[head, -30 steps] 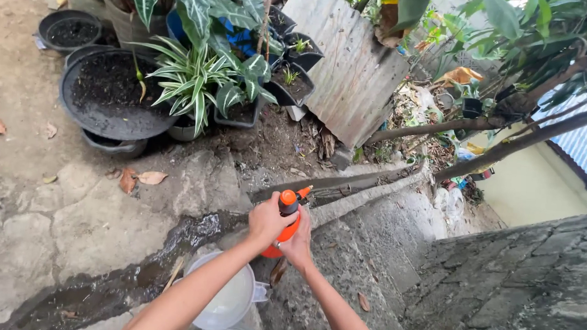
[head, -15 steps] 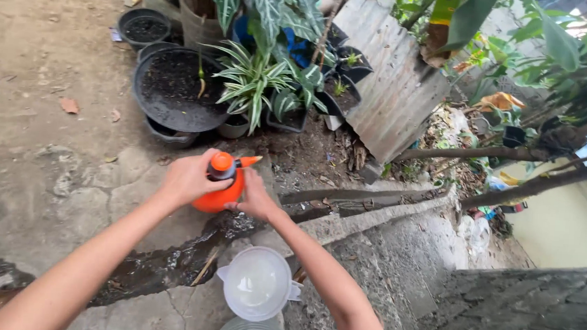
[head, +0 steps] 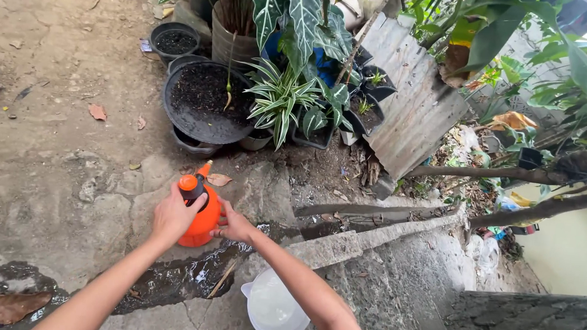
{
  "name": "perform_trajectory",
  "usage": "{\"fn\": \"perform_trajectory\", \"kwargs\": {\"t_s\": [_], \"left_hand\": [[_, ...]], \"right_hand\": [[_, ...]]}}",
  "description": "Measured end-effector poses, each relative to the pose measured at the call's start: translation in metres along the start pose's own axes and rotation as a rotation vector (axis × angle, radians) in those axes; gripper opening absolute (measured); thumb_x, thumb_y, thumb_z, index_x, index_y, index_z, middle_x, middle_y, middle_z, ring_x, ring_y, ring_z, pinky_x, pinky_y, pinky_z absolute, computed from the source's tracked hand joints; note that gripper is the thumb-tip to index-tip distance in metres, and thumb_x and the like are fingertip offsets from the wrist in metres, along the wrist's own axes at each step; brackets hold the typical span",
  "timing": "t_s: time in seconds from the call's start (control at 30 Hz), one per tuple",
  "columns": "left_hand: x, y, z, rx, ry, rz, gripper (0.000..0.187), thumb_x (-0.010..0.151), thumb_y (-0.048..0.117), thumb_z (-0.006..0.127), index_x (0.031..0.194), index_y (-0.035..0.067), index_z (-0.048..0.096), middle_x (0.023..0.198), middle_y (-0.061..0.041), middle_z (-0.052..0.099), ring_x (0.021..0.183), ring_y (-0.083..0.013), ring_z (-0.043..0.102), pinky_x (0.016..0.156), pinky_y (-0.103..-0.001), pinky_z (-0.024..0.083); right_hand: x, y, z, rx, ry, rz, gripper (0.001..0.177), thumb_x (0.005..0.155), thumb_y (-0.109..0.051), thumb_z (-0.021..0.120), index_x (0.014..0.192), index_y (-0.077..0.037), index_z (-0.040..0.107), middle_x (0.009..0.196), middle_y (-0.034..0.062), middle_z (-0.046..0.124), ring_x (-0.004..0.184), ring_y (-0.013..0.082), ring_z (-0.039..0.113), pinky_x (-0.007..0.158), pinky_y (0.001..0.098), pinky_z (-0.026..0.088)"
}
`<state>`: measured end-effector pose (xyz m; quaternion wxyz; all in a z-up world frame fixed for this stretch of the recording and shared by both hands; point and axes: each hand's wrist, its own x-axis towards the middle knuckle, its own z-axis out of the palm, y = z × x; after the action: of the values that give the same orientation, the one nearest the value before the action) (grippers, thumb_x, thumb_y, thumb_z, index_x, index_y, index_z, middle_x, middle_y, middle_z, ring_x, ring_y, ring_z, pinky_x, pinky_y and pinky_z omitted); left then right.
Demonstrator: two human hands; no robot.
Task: Filling a garden sprayer with water using a pitcher and refilling the pitcher from a large bottle
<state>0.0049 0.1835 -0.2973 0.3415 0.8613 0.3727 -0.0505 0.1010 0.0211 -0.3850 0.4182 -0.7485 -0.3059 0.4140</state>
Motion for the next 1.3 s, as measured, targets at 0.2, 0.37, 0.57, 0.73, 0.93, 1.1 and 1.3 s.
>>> {"fn": "perform_trajectory", "kwargs": {"t_s": [0.2,0.37,0.57,0.73,0.93,1.1,1.3], "left_hand": [[0.004,-0.011,-0.015,0.070,-0.097,0.204,0.080,0.079,0.072,0.067,0.140,0.024,0.047,0.125,-0.023,0.070,0.123,-0.0428,0.063,0.104,-0.051,0.050],[-0.005,0.005,-0.032,0.159,-0.259,0.432,0.076,0.078,0.061,0.070,0.143,0.029,0.047,0.129,-0.020,0.070,0.126,-0.0417,0.062,0.107,-0.052,0.048],[-0.039,0.028,-0.004,0.002,-0.127,0.259,0.072,0.086,0.059,0.066,0.143,0.023,0.041,0.127,-0.024,0.069,0.122,-0.0418,0.064,0.103,-0.053,0.050],[-0.045,0.031,0.055,-0.441,-0.087,-0.190,0.086,0.096,0.043,0.056,0.159,0.011,0.007,0.151,-0.029,0.047,0.141,-0.0436,0.046,0.117,-0.055,0.038],[-0.022,0.017,0.045,-0.193,-0.243,-0.098,0.137,0.064,0.024,0.084,0.161,0.003,-0.009,0.148,-0.031,0.043,0.135,-0.0452,0.052,0.109,-0.057,0.046],[-0.092,0.078,-0.064,1.105,0.182,1.010,0.066,0.080,0.016,0.076,0.140,0.030,0.052,0.154,-0.009,0.045,0.150,-0.0326,0.033,0.118,-0.056,0.026],[0.042,0.036,0.033,1.035,0.260,1.137,0.013,0.084,0.020,0.065,0.091,0.019,0.076,0.086,-0.012,0.071,0.077,-0.0315,0.066,0.076,-0.058,0.046]], "right_hand": [[0.001,-0.029,-0.012,-0.221,0.097,-0.037,0.112,0.062,-0.033,0.092,0.151,-0.018,0.027,0.145,0.0283,0.041,0.135,0.0454,0.048,0.116,0.0542,0.040],[-0.047,-0.102,-0.031,-0.362,0.079,-0.050,0.111,0.050,-0.034,0.094,0.144,-0.003,0.044,0.137,0.0222,0.047,0.134,0.0452,0.047,0.116,0.0506,0.041],[-0.007,-0.016,-0.004,-0.217,0.244,-0.241,0.112,0.048,-0.025,0.092,0.144,-0.008,0.037,0.129,0.0216,0.050,0.127,0.0451,0.050,0.110,0.0529,0.042],[0.004,0.013,0.012,-0.296,0.300,-0.341,0.111,0.057,-0.011,0.080,0.153,-0.005,0.026,0.128,0.0216,0.042,0.127,0.0439,0.045,0.108,0.0469,0.036],[0.004,0.023,-0.018,-0.278,0.184,-0.257,0.103,0.062,-0.017,0.081,0.152,-0.012,0.031,0.135,0.0240,0.045,0.132,0.0494,0.045,0.114,0.0514,0.036],[-0.021,-0.024,-0.020,-0.377,0.184,-0.298,0.092,0.057,-0.012,0.081,0.140,-0.013,0.042,0.138,0.0248,0.047,0.124,0.0552,0.051,0.112,0.0589,0.041],[-0.031,-0.060,-0.016,-0.270,0.189,-0.198,0.081,0.064,-0.021,0.079,0.134,-0.015,0.038,0.129,0.0205,0.056,0.123,0.0437,0.056,0.107,0.0510,0.045]]}}
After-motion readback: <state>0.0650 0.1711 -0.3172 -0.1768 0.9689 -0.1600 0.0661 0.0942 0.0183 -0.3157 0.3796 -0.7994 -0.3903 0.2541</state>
